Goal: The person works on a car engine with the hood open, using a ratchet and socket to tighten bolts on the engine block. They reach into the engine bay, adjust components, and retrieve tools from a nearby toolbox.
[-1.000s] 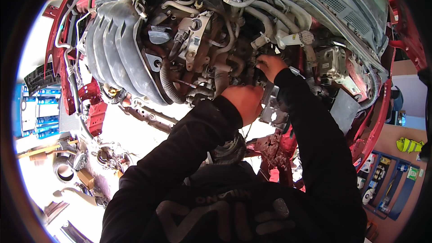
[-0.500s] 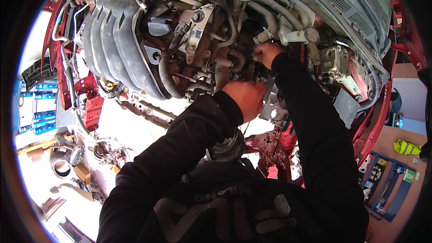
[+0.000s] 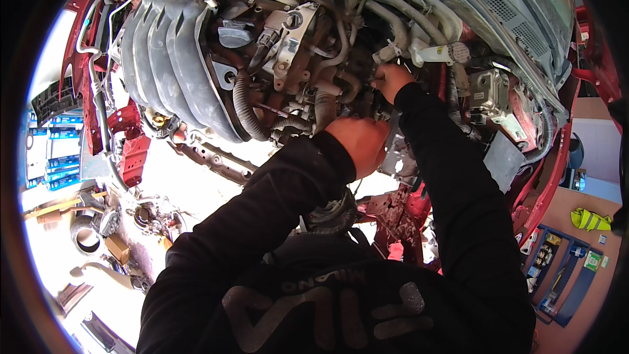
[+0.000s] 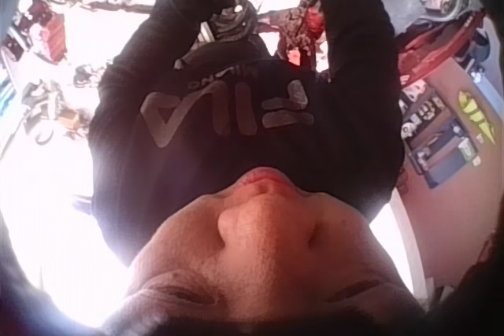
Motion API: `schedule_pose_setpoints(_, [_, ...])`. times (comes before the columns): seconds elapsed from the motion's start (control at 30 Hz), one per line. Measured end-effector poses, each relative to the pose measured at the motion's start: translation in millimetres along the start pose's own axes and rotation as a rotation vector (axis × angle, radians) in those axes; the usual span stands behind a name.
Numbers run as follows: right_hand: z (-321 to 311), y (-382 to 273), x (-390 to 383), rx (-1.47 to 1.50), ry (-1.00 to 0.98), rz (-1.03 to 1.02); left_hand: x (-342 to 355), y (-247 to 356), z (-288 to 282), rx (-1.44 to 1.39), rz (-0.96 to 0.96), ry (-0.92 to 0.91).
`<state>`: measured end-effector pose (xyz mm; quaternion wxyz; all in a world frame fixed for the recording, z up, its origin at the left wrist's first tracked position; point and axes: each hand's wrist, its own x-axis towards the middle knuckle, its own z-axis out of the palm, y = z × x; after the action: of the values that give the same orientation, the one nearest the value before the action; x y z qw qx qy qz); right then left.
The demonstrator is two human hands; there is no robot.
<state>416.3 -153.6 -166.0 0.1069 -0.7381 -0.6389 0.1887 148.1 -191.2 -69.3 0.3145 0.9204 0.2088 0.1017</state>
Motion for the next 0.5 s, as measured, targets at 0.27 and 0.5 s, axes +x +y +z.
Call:
schedule_pose_setpoints(0.27, [3.4, 14.2, 7.9, -0.021, -0.052, -0.099, -0.1, 0.7, 0.0, 0.035, 0.033, -0.03])
schedule_pose_setpoints(0.5, [0.0, 0.3, 0.1, -0.164, -0.024, -0.172, 0.0, 1.4, 0.3, 0.032, 0.019, -0.063])
